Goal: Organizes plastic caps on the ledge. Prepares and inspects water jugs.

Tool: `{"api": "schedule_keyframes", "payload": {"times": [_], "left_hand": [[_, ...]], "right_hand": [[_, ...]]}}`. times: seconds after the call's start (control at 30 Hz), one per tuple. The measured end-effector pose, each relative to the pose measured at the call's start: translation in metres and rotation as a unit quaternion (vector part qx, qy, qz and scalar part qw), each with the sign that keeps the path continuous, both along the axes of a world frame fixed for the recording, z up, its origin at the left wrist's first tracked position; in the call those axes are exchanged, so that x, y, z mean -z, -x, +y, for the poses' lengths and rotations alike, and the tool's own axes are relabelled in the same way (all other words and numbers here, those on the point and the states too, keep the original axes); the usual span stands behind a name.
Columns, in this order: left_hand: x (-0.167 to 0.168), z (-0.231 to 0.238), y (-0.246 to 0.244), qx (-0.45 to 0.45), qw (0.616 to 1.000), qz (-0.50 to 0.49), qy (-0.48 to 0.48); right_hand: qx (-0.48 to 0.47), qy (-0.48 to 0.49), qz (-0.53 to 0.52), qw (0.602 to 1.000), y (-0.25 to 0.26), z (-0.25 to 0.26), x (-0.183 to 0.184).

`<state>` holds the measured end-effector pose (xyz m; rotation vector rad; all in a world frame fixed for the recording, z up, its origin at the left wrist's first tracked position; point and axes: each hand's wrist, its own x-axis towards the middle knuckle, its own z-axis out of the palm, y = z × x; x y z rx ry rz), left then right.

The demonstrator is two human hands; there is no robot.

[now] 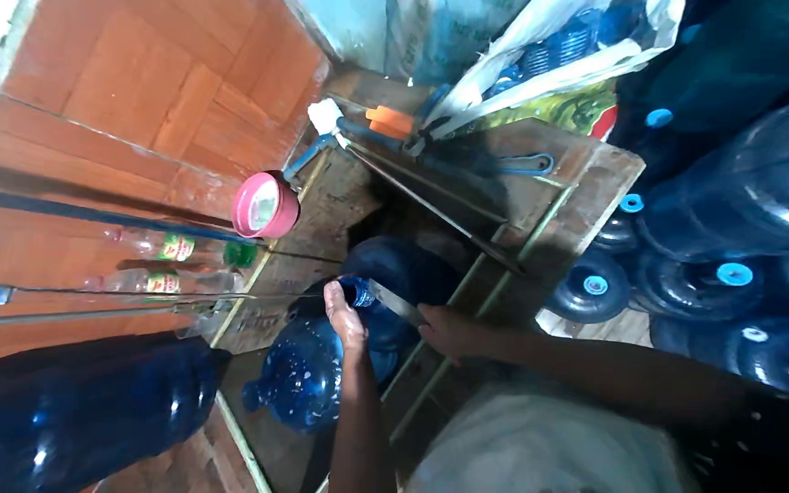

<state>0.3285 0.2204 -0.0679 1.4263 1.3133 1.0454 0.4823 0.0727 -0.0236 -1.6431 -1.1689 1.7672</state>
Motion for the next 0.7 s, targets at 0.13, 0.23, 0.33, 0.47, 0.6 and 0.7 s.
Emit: {"api": "schedule_keyframes", "payload": {"times": [0.13,0.23,0.33,0.47,0.6,0.7], "left_hand": [[0.000,0.000,0.000,0.002,1.000,-0.003,-0.005],[0.000,0.000,0.000,-0.004,1.000,-0.008,-0.002],[-0.001,-0.001,-0.003,-0.020,1.000,-0.007,0.002],[0.001,-0.004,-0.005,-0.031,0.999,-0.017,-0.003],[0.002,-0.003,-0.005,-0.037,0.999,-0.021,-0.002],[0.001,-0.002,-0.005,-0.033,0.999,-0.011,-0.008]], "right_hand": [[-0.011,0.008,0.000,1.000,0.001,0.005,0.002],[-0.039,0.020,-0.025,0.999,-0.001,0.008,-0.005],[-0.058,0.010,-0.076,0.995,0.003,0.009,-0.008],[-0.043,0.009,-0.104,0.994,0.017,0.006,0.012],[-0.021,0.057,-0.067,0.996,0.017,0.008,0.014],[-0.023,0.058,-0.064,0.996,0.008,0.006,0.008]]}}
